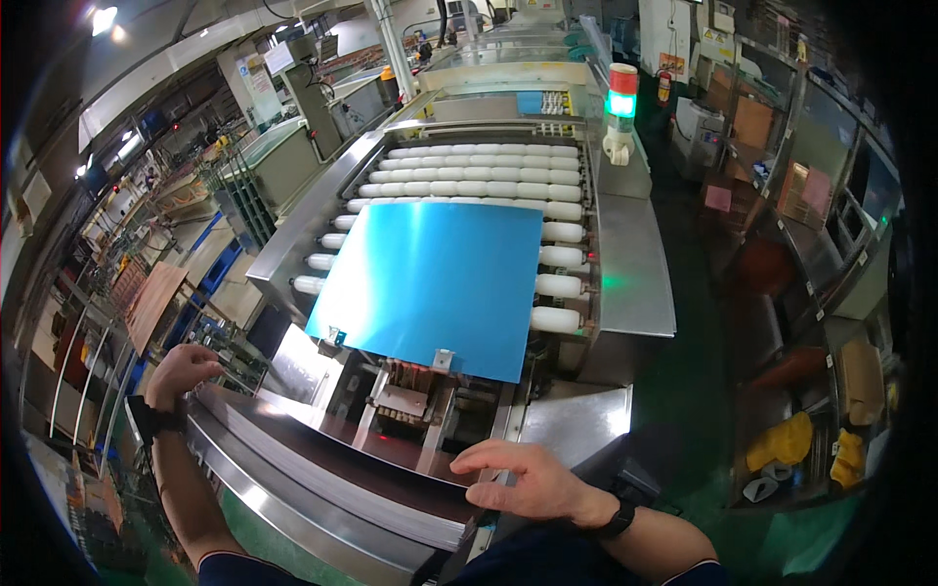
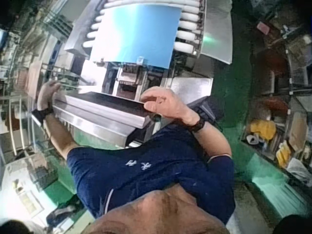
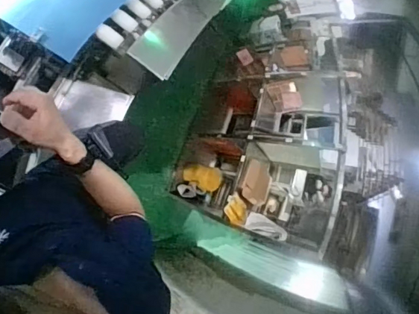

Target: Loading metal plates onto a roller conveyor in a fabrication plant.

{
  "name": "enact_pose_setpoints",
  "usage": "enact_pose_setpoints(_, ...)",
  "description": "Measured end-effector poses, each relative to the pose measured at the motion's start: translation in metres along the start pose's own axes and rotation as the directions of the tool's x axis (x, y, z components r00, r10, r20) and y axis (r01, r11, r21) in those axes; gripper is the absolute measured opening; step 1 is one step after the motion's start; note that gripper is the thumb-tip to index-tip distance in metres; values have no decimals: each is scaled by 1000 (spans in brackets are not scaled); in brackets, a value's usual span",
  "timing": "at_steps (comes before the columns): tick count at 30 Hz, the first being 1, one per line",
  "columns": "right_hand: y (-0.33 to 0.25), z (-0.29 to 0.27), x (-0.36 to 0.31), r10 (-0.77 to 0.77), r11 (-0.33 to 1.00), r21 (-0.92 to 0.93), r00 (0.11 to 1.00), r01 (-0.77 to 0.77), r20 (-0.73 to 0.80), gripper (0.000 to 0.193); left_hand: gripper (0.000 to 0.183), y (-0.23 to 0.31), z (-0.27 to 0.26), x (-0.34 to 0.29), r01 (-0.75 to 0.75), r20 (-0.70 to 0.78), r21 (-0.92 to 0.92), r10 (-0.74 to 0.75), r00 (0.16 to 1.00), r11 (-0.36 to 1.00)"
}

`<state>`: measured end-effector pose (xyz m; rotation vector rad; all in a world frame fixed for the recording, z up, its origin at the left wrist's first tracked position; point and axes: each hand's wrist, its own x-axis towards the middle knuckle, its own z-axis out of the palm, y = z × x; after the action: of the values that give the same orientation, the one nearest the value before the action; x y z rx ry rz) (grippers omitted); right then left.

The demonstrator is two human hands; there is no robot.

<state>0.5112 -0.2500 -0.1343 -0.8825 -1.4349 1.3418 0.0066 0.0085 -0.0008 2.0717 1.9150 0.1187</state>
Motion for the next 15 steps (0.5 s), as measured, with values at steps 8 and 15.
enact_pose_setpoints(8, 15, -3, -3, -136, 929, -342, 990, 142, 41, 38, 36, -6, 3, -2, -69, -103, 71, 76, 992, 995)
enact_pose_setpoints(15, 36, 9, 3, -333, 808, -519, 943, 277, -15, 18, 47, -17, 5, -2, -73, -215, 172, 109, 971, 982)
